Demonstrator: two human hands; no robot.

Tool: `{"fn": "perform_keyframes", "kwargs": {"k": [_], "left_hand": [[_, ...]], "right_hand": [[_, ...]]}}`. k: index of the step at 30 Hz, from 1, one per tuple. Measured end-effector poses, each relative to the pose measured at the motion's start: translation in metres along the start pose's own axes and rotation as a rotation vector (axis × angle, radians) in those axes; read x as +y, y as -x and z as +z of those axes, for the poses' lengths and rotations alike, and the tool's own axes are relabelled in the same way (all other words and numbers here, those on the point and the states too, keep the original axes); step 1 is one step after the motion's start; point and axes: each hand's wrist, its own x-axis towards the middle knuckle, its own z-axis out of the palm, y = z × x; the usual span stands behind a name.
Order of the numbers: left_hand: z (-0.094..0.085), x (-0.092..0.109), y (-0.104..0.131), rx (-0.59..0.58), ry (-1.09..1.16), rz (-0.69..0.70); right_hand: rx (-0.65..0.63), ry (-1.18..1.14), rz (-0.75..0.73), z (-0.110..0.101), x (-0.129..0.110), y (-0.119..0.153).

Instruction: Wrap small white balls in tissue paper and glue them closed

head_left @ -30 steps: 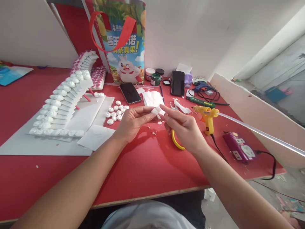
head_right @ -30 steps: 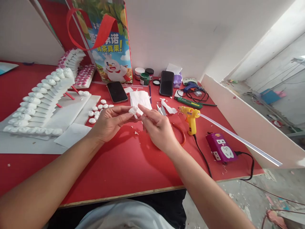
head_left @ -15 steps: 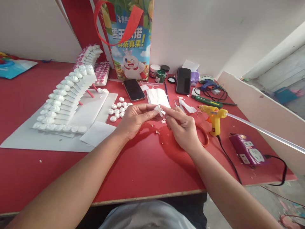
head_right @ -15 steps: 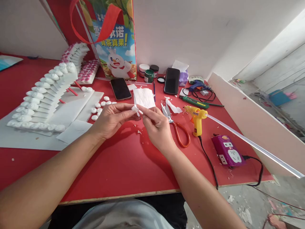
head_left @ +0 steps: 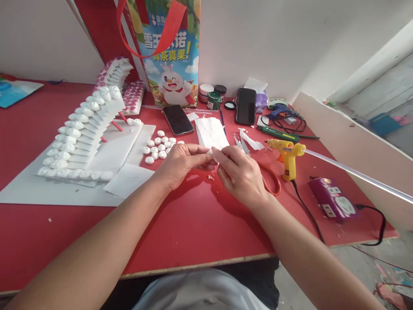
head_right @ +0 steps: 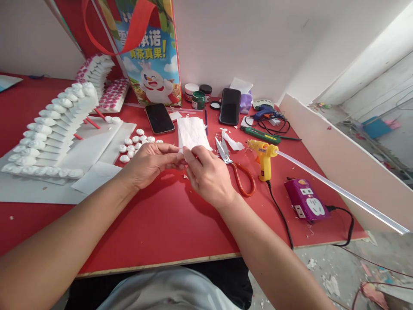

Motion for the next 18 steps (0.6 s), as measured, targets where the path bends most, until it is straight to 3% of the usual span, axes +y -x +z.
{"fn": "perform_keyframes", "kwargs": {"k": [7,18], "left_hand": [[-0.0049,0.0038,-0.0019,0.016,0.058,-0.111],[-0.0023,0.0042,-0.0012,0.061,0.100,-0.187]], "right_hand": [[0.081,-0.322,0.159,0.0078,-0.0037,-0.0008],[-0.030,-0.201,0.109,0.0067,-0.0050,0.0045]]}}
